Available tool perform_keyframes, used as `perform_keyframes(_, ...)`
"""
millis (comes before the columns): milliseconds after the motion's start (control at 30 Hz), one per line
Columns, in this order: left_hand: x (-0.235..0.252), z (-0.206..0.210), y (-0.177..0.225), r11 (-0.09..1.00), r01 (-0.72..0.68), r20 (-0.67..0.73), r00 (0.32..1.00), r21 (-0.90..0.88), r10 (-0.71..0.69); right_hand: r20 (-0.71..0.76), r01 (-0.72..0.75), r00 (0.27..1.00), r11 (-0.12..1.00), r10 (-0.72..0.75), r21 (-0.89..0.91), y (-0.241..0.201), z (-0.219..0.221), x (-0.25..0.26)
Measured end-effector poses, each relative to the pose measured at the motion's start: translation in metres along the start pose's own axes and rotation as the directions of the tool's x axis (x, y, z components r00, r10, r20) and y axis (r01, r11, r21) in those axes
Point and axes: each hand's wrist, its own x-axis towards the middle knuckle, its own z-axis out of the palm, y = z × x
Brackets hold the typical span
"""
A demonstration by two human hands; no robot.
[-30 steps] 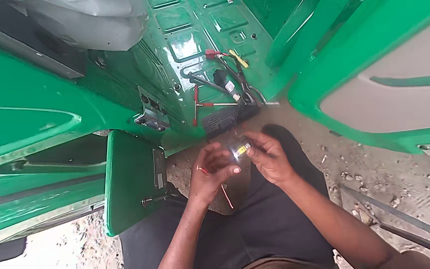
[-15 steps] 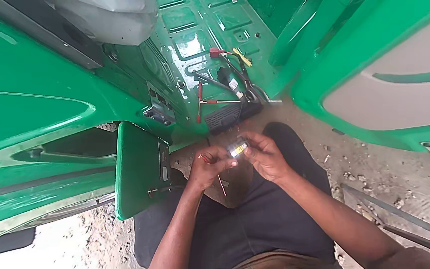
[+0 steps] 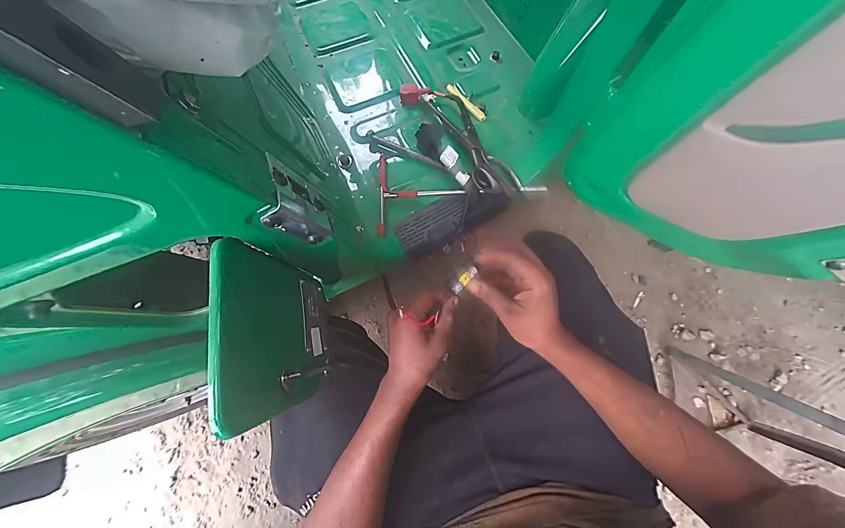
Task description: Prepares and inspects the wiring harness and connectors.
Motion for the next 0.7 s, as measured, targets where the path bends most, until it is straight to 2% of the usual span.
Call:
perform_keyframes(67,-0.001,0.002,0.000,0.999,-0.029,0.000,1.000,0.026,0.029,0.030,0.130,0.991,0.981,-0.127,-0.142,-0.004,0.001,-0.003)
perform_keyframes(133,-0.004,0.004,-0.002,0.996,-0.074,0.004,0.997,0.056,0.074,0.098,0.202,0.978,0.944,-0.182,-0.260,-0.005,0.003,-0.005)
perform_keyframes(267,-0.008,0.002,-0.006,0.984,-0.135,0.012,0.991,0.118,0.135,0.170,0.220,0.971,0.896,-0.166,-0.386,-0.005,0.005,-0.006)
perform_keyframes(500,-0.009,-0.005,-0.008,0.994,-0.091,0.052,0.995,0.062,0.088,0.257,0.249,0.949,0.933,-0.182,-0.259,-0.005,0.006,0.004)
perform_keyframes(700,-0.012,-0.010,-0.007,0.991,-0.108,0.054,0.993,0.078,0.104,0.238,0.190,0.961,0.963,-0.143,-0.190,-0.004,0.008,0.001)
